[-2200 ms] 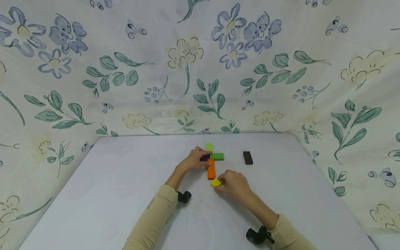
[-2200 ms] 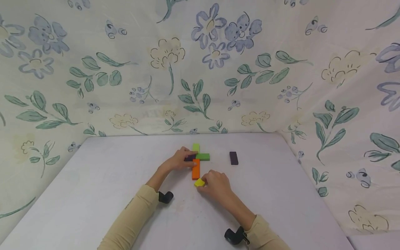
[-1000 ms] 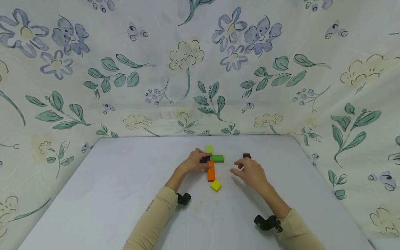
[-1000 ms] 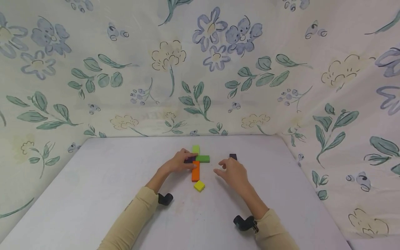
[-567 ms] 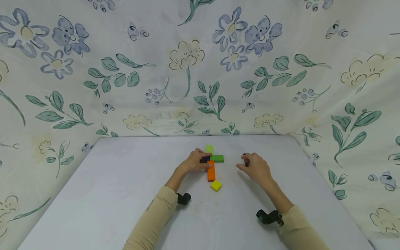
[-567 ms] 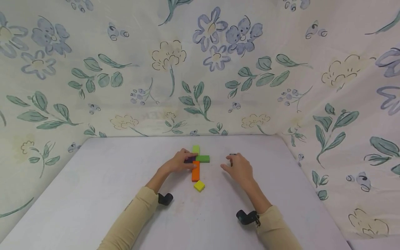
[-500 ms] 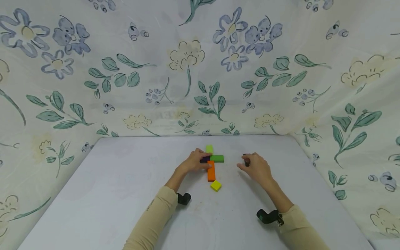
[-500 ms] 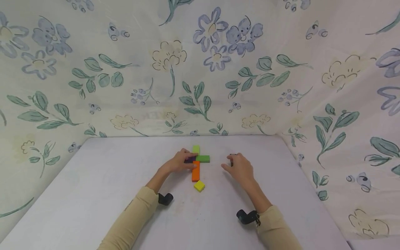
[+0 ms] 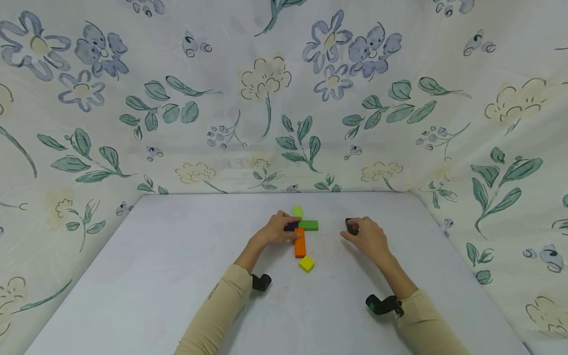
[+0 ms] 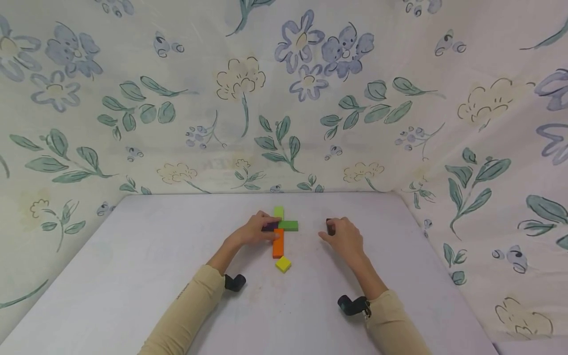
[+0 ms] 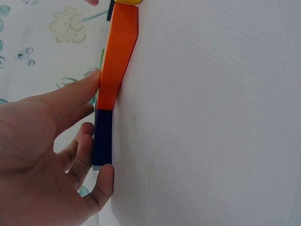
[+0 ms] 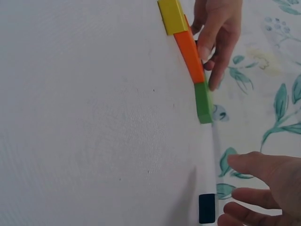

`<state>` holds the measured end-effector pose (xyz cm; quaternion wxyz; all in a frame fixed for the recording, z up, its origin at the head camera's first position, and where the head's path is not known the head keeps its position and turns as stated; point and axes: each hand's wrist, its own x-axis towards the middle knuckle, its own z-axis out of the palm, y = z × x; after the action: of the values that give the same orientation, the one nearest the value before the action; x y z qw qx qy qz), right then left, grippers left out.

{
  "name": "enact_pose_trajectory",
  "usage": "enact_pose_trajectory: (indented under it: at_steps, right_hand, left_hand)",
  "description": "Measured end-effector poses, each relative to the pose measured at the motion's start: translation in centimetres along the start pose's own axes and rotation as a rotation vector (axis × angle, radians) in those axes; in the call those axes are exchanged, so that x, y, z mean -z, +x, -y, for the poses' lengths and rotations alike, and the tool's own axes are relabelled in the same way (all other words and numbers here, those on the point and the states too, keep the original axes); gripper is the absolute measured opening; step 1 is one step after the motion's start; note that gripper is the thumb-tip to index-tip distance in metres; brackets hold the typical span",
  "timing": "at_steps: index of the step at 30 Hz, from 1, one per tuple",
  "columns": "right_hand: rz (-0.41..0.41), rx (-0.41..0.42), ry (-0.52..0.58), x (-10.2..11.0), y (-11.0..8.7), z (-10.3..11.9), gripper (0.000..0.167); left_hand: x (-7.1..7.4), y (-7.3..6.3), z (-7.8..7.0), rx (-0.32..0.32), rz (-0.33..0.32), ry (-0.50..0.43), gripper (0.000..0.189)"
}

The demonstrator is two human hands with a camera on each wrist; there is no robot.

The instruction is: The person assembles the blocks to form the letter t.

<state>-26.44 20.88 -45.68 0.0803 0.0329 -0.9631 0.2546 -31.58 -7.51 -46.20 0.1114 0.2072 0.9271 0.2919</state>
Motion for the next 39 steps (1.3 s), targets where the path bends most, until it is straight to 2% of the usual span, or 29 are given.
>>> enact_pose_trajectory:
  at_steps: [14,26,39]
  right_hand:
    - [-0.006,-0.038,-0.01,-0.2,0.8,-0.8,0.067]
    - [0.026,-0.077,-0.021,-0.7,1.2,-1.0,0.071]
    - [-0.011,-0.045,0.02,-1.2,2.0,-2.0,0.062]
  left_hand:
    - [0.0,0.3,0.1,0.016,-0.009,-0.012,0.056]
    - [0.0,0.2,-0.1,0.011,-0.002,0.01,0.055]
    - [0.0,0.2,0.0,0.019,0.009,-0.007,0.055]
